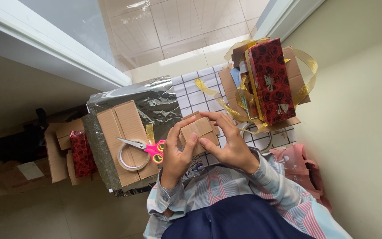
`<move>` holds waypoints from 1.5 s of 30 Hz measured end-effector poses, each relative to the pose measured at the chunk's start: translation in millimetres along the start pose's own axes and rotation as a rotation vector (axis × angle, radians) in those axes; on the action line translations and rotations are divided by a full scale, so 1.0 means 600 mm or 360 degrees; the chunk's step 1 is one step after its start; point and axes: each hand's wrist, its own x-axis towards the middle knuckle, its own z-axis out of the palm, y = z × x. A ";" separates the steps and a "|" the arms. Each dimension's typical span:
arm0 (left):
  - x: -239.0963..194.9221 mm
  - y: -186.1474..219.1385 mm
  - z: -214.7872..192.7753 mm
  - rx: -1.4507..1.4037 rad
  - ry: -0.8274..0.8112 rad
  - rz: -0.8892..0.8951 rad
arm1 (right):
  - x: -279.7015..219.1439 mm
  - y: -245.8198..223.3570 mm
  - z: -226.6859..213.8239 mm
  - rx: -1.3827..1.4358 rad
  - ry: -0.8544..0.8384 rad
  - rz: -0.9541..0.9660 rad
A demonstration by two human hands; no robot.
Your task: Assembling a small cardboard structure using double-sided tape and scissors
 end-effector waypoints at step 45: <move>-0.039 0.014 -0.014 0.0266 0.0261 0.0129 | 0.000 0.030 -0.031 -0.0306 -0.0125 -0.0889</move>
